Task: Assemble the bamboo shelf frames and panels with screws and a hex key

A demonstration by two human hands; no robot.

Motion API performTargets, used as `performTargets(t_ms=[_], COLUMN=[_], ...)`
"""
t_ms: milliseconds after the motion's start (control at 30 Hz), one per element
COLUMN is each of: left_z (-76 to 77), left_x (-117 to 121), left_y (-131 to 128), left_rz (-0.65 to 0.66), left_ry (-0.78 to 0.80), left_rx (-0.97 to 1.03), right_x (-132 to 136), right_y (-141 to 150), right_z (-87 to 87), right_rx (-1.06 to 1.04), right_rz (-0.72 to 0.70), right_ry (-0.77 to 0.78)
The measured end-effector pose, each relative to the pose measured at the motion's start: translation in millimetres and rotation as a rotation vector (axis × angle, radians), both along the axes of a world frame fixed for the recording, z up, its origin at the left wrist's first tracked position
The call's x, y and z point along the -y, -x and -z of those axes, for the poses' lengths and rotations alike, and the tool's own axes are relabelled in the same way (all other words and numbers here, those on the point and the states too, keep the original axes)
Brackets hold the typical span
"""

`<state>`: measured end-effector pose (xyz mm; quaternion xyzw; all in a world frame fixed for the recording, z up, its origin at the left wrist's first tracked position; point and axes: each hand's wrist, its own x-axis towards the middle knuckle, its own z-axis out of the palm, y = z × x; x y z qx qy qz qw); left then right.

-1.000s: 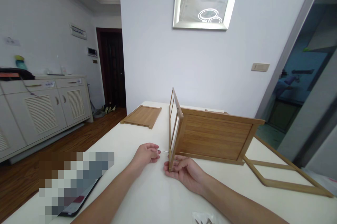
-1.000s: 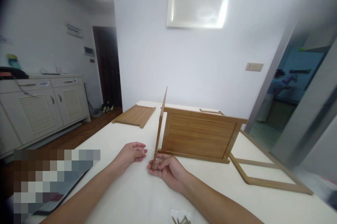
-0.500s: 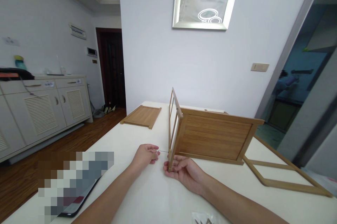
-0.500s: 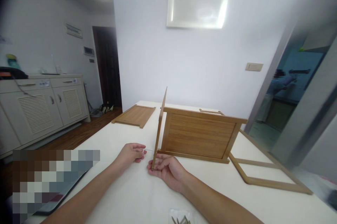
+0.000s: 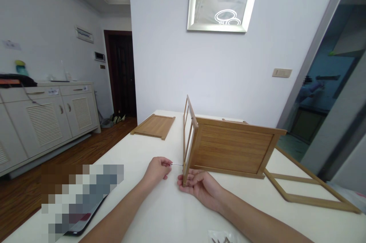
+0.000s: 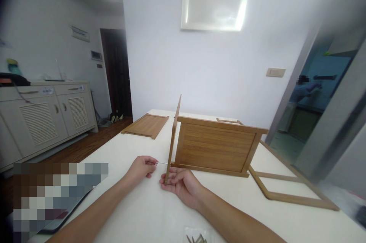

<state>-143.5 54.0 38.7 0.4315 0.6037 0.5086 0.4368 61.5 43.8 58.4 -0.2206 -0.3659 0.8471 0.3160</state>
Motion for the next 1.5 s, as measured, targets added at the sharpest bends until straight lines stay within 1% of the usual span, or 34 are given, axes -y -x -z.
performTargets(t_ms=[233, 667, 1000, 1133, 1300, 1500], left_z=[1.2, 1.6, 3.1, 2.7, -0.8, -2.8], left_x=[-0.2, 2.3, 2.7, 4.3, 7.0, 5.8], left_y=[-1.1, -3.7, -4.3, -4.4, -2.7, 0.0], left_rz=[-0.026, -0.033, -0.024, -0.029, -0.021, 0.001], left_ry=[-0.041, -0.086, -0.163, -0.187, -0.191, -0.123], left_rx=[-0.078, -0.269, -0.534, -0.607, -0.624, -0.522], right_x=[-2.4, 0.1, -0.2, 1.2, 0.5, -1.1], right_y=[-0.6, 0.0, 0.6, 0.9, 0.9, 0.0], right_z=[6.0, 1.2, 2.3, 1.1, 1.3, 2.7], right_rx=[0.001, -0.001, 0.002, 0.01, 0.008, 0.002], right_rz=[0.036, 0.051, 0.052, 0.058, 0.062, 0.044], right_ry=[0.013, 0.036, 0.043, 0.05, 0.051, 0.024])
